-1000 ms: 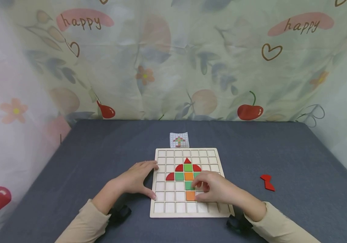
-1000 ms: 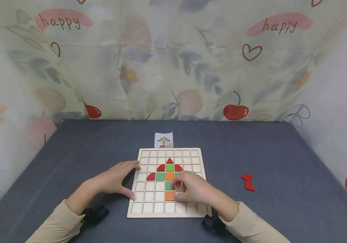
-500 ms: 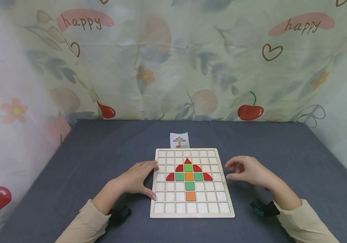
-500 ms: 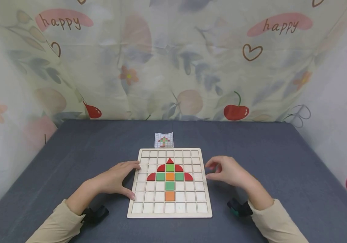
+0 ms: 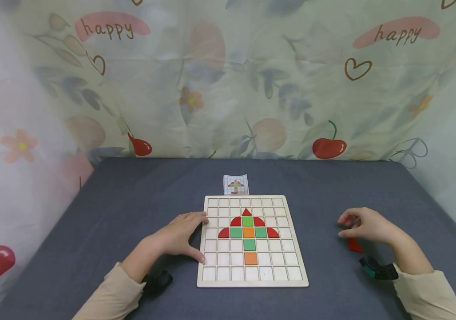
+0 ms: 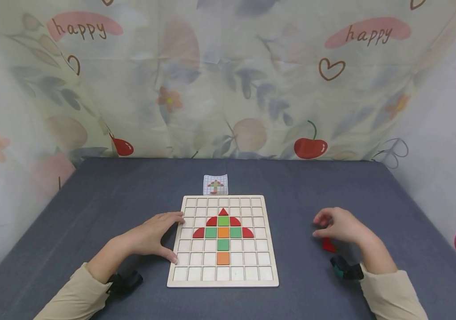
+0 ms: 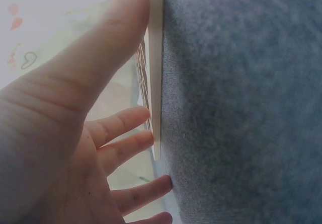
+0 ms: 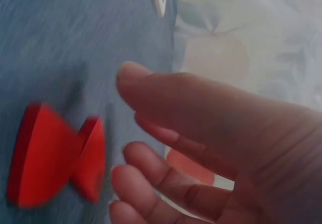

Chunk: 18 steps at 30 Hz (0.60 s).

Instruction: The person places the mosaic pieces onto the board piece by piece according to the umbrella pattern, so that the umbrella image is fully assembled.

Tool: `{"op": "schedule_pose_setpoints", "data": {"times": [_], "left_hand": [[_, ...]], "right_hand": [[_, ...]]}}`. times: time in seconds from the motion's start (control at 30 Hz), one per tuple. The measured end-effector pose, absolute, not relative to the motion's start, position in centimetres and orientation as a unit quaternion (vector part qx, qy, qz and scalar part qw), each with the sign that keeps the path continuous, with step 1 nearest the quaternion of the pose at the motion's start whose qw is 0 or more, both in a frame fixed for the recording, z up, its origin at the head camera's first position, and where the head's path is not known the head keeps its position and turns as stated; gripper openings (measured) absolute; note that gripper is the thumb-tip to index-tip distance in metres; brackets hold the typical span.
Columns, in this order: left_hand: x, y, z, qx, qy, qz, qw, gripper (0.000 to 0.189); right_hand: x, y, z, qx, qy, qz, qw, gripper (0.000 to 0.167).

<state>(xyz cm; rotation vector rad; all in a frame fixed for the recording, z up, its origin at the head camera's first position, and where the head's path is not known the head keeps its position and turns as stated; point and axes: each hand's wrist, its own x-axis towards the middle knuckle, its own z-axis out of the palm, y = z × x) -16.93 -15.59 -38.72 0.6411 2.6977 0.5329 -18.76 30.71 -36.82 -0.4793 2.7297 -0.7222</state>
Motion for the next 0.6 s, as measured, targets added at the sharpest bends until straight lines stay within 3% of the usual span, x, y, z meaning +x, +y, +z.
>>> {"op": "schedule_pose_setpoints", "data": {"times": [0.37,0.6], "left_hand": [[-16.9,-15.6,-38.6,0.228,0.942,0.189,0.160,0.090],[-17.0,-15.6,-38.6,0.225,0.943,0.185,0.162,0.091]], "right_hand": [[-19.0,32.0,-37.5,-0.125,0.954,-0.223,0.157,0.028],[-19.0,31.4,-37.7,-0.129,0.958,-0.217,0.140,0.020]]}}
